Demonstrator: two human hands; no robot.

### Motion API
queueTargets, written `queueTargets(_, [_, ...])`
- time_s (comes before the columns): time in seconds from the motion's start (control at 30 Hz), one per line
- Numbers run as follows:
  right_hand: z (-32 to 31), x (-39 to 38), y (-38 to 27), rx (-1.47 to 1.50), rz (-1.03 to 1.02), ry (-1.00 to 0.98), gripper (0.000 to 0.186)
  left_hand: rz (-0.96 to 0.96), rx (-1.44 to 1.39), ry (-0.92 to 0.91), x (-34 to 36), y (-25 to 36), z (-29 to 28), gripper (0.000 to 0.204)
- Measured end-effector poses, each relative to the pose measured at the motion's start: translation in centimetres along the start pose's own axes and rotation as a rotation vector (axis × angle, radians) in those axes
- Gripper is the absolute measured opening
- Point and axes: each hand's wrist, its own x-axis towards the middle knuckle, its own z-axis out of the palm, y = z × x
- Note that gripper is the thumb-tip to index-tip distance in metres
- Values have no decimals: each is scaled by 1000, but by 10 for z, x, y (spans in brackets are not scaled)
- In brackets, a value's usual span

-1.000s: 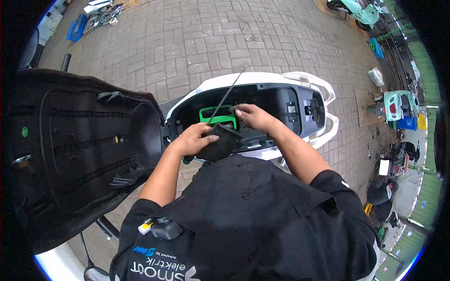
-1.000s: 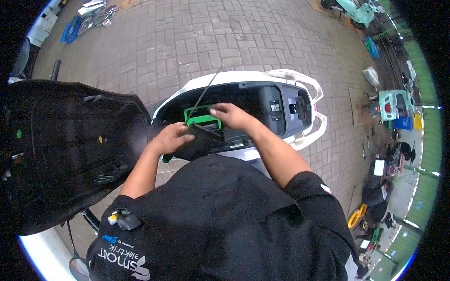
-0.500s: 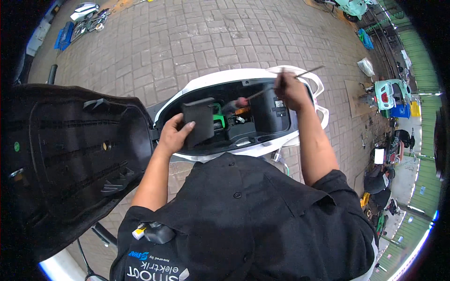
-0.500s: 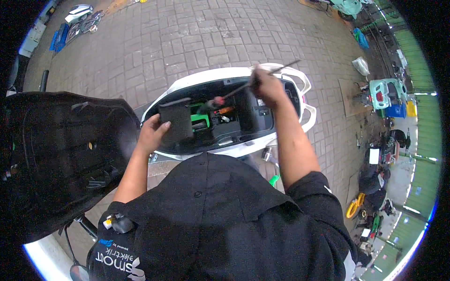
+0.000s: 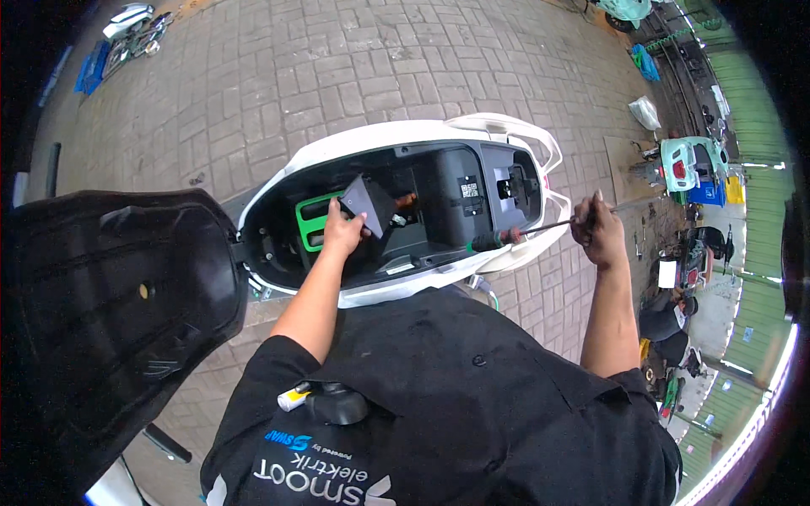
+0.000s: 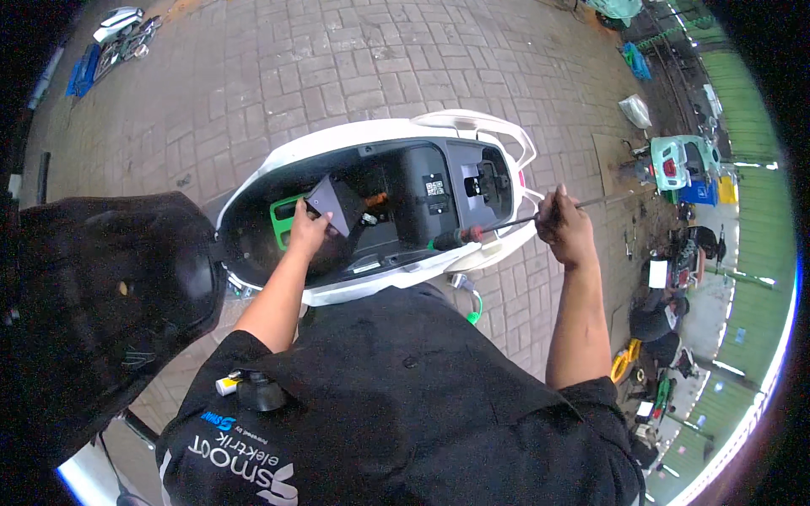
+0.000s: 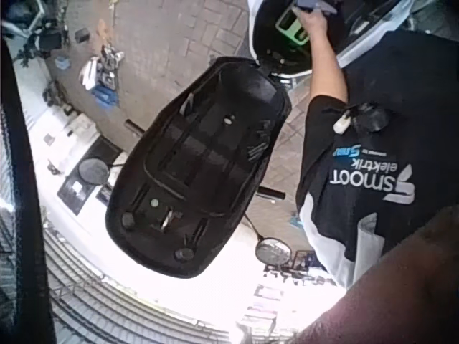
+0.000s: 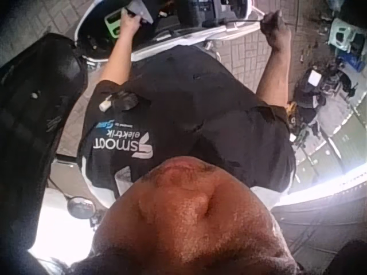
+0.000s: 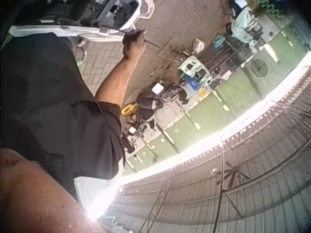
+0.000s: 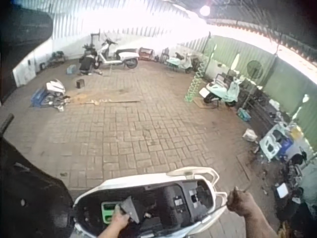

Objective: The person assembles an electronic component by screwing a mounting plate onto it with a screwdriver and screws. They then open the seat of a white scooter and use the screwdriver to install the component and secure its wiring inside the internal storage compartment.

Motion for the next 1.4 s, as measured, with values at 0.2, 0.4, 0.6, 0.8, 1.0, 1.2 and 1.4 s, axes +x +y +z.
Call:
queueTargets(0.2, [-31, 21, 8, -16, 15, -94, 53, -124, -248, -34, 17, -60, 38, 59])
queueTargets(0.4, [-68, 40, 30, -6, 52, -146, 53, -56, 789, 265, 14, -17, 46, 70])
queueTargets(0.6, [-80, 47, 44, 82, 77, -158, 51, -65, 937, 213, 16, -2, 39, 74])
queueTargets(0.8, [-100, 50, 59, 4, 86, -198, 56, 183, 1041, 238, 19, -8, 39, 57])
queueTargets(1.0, [-95, 43, 62, 3, 78, -216, 54, -24, 814, 235, 20, -41, 36, 40])
queueTargets(1.2, [-86, 40, 66, 1, 108, -154, 52, -79, 789, 195, 14, -39, 41, 40])
queueTargets(1.4, [-71, 40, 63, 6, 112, -227, 49, 0, 729, 243, 15, -51, 35, 39])
